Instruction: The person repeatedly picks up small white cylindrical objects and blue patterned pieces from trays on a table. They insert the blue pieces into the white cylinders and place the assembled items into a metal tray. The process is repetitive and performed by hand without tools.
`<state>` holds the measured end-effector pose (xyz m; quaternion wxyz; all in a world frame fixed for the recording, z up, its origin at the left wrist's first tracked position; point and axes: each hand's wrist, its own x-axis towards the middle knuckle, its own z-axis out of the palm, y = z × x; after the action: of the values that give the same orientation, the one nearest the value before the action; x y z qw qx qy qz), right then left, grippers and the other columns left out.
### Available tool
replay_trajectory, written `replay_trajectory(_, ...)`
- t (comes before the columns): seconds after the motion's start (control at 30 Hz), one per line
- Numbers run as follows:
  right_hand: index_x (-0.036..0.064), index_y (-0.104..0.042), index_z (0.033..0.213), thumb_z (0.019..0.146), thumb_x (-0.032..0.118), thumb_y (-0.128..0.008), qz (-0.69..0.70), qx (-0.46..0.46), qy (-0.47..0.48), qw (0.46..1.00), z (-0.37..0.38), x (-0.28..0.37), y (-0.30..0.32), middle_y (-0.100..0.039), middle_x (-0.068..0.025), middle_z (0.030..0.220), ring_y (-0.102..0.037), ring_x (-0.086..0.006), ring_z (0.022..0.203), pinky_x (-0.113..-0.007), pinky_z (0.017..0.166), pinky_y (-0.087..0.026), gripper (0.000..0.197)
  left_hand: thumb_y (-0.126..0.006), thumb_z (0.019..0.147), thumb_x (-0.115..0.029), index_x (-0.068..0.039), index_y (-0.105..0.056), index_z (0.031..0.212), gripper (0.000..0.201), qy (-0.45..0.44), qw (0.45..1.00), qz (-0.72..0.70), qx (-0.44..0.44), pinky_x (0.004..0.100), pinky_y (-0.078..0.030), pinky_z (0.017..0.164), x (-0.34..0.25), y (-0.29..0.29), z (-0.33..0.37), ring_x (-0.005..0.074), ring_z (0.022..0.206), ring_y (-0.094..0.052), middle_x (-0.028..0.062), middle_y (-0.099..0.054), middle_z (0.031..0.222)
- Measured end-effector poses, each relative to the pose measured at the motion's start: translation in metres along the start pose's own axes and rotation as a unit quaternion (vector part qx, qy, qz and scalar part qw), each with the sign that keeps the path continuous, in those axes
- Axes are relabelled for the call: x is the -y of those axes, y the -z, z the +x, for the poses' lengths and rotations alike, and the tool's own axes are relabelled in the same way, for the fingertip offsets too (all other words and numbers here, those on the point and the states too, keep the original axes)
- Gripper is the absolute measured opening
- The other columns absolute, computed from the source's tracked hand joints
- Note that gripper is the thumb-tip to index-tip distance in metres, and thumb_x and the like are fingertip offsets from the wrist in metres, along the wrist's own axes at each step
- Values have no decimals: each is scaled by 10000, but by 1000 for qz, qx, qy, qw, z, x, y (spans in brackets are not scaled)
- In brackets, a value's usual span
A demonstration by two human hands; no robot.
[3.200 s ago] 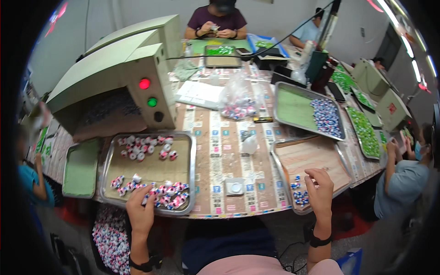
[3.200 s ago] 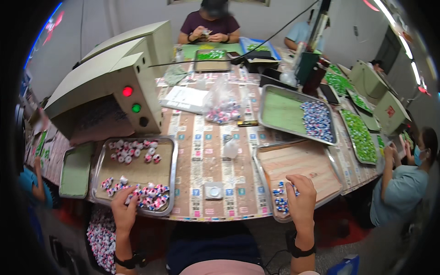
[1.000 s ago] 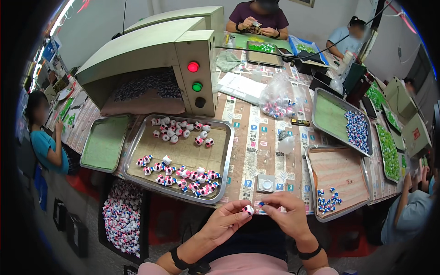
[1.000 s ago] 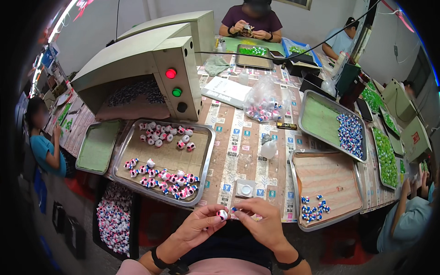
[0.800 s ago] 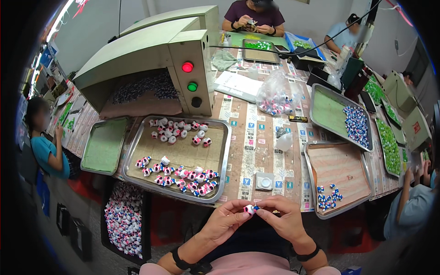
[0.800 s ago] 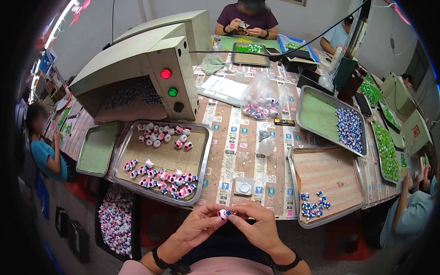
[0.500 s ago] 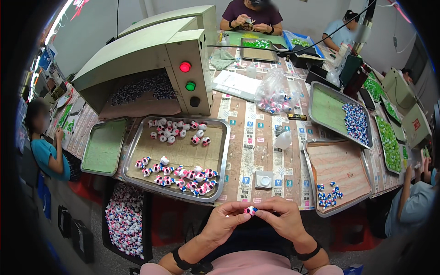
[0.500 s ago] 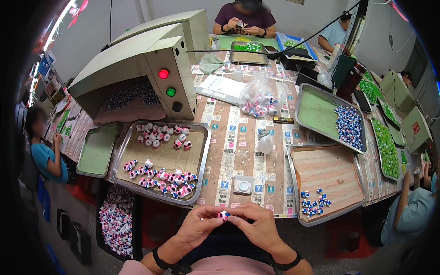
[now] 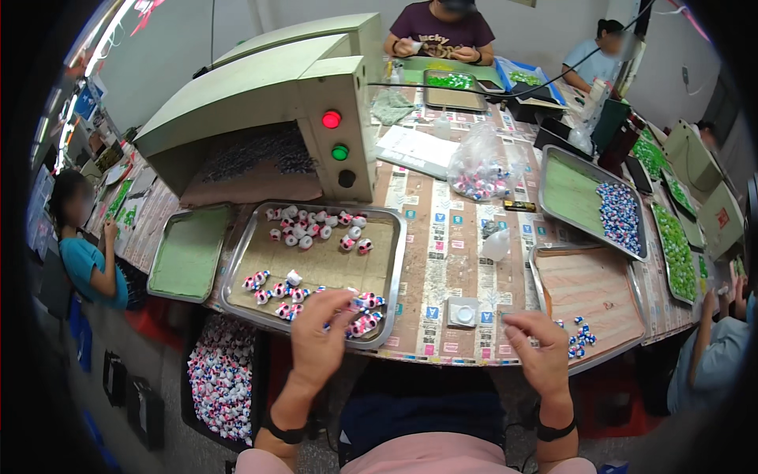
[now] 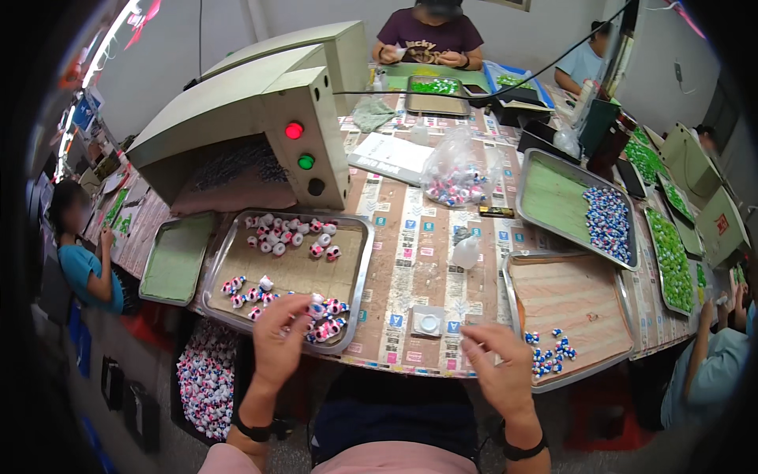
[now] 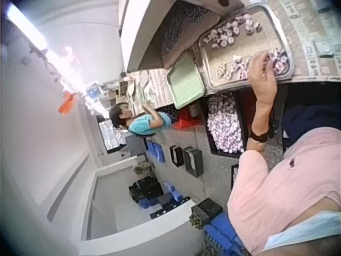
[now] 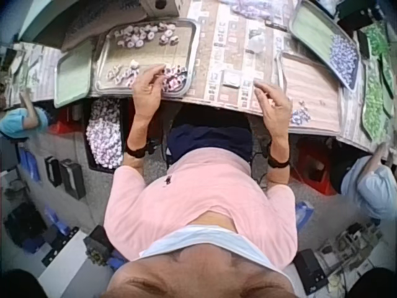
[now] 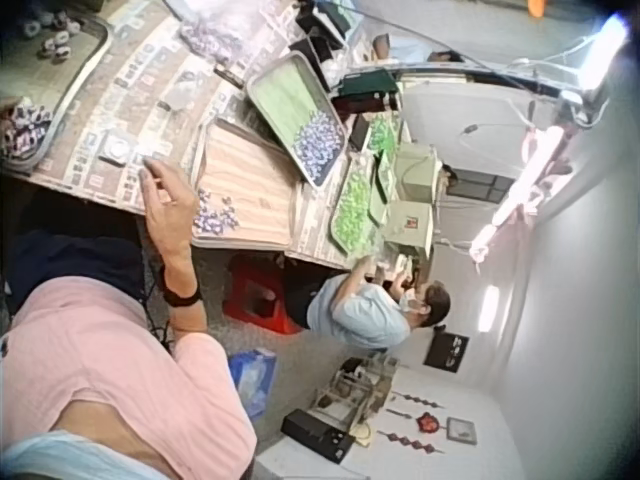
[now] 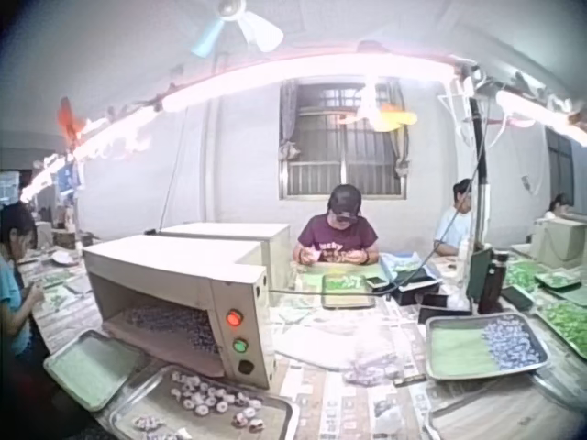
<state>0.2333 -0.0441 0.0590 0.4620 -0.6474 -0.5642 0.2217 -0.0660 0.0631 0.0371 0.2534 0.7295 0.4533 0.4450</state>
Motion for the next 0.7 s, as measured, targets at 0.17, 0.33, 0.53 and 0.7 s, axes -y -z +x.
replay_trajectory(0.17,-9,-698,1014,823,7,-667,-92,-150,-13,984,0,-43,45,-680,-125,988,-651,-193,847,-280,688,-521,193,-611,800,46,-1,-657,1028,237,1,996,90,18,361,-489,817,42,16,6,300,936,-610,151,-640,1006)
replay_trajectory(0.33,19,-698,980,762,8,-667,-221,-130,-43,966,-13,-75,75,-659,-147,1004,-587,-322,957,-384,856,-465,220,-627,847,-1,-3,-668,1022,180,72,996,49,-12,240,-433,670,29,18,7,133,794,-556,72,-605,982)
replay_trajectory(0.53,7,-698,966,745,8,-650,-298,-19,-39,954,-12,-82,76,-659,-148,956,-607,-307,870,-381,779,-495,226,-606,923,-100,-8,-636,1042,153,171,965,-193,-36,204,-403,612,40,8,-10,80,765,-522,25,-561,947)
replay_trajectory(0.7,1,-686,951,768,-1,-641,-260,-61,-63,962,-6,-84,68,-652,-145,911,-643,-267,809,-333,749,-510,189,-601,893,-55,-40,-568,1150,259,335,724,-600,61,249,-474,718,-14,-10,-24,125,848,-564,43,-585,991)
